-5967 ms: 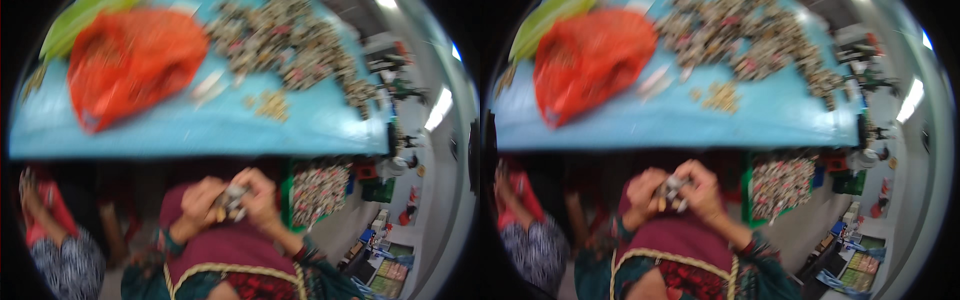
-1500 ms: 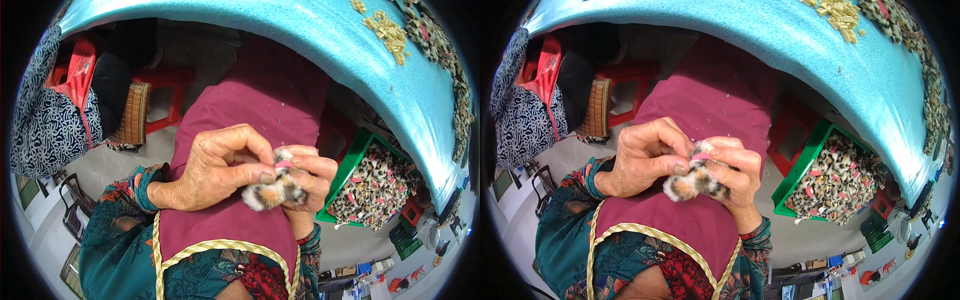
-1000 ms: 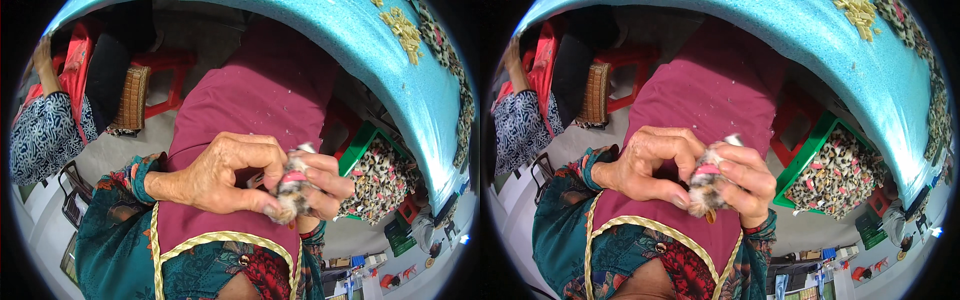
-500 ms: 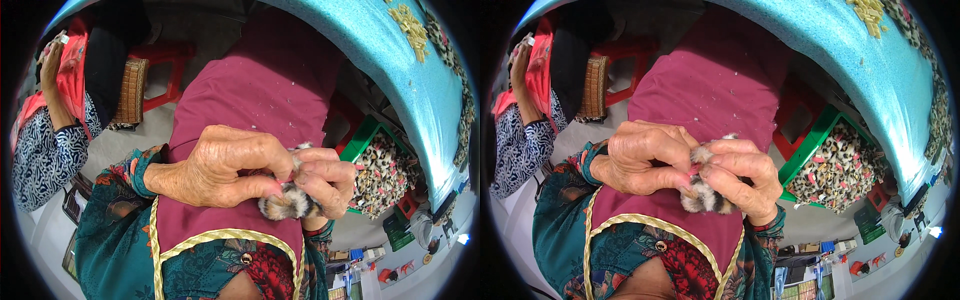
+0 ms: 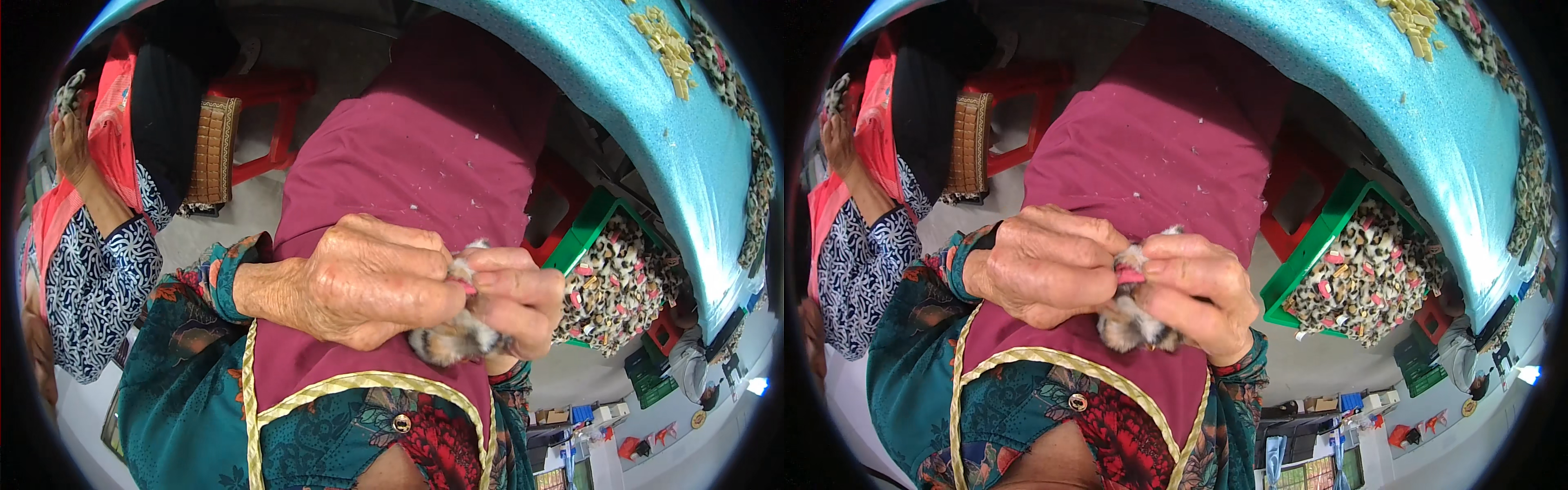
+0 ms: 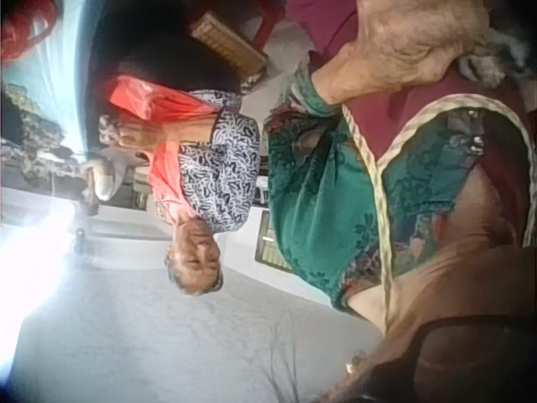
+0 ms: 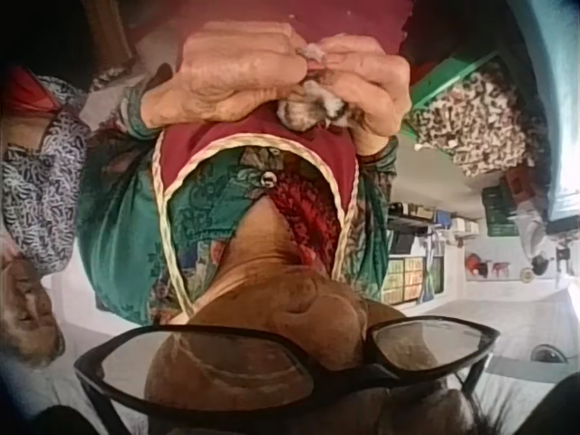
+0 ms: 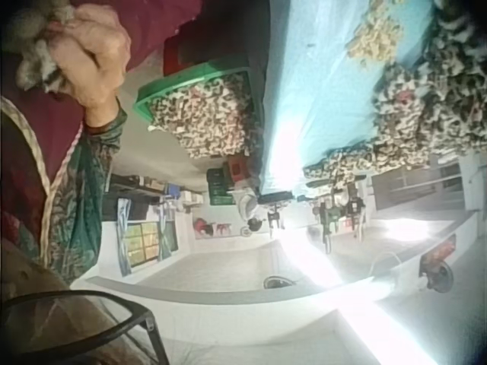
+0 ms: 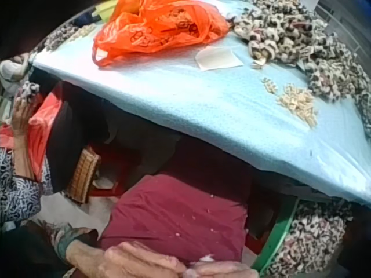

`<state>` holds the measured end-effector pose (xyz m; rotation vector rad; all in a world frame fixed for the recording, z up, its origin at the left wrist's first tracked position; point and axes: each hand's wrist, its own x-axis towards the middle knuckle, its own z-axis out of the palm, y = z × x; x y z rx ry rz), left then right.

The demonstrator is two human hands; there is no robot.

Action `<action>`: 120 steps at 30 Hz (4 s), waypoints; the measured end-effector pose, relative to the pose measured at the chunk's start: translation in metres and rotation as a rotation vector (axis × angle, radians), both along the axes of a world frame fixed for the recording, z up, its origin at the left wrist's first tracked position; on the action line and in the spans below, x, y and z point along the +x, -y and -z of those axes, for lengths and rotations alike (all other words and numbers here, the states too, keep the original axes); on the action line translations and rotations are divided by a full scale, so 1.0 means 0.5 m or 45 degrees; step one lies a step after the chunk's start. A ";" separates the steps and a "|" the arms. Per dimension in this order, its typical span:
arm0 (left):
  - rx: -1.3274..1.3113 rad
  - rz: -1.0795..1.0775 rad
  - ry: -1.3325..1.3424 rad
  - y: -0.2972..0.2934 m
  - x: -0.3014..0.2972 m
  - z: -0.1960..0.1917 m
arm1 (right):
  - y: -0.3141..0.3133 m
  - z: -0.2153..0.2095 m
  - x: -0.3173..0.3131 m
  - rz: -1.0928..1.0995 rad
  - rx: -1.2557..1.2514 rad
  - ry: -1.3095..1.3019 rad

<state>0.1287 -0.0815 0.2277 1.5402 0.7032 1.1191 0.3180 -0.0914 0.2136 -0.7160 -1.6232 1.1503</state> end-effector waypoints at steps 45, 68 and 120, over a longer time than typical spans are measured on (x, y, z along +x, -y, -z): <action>-0.574 -0.266 0.000 0.081 0.021 -0.032 | 0.044 0.001 0.001 0.104 0.132 0.036; 0.587 -0.261 -0.537 0.094 0.031 -0.019 | 0.057 -0.011 -0.012 0.082 -0.057 -0.081; 0.094 -0.322 -0.243 0.074 -0.005 -0.028 | 0.037 -0.024 -0.020 0.029 0.078 0.021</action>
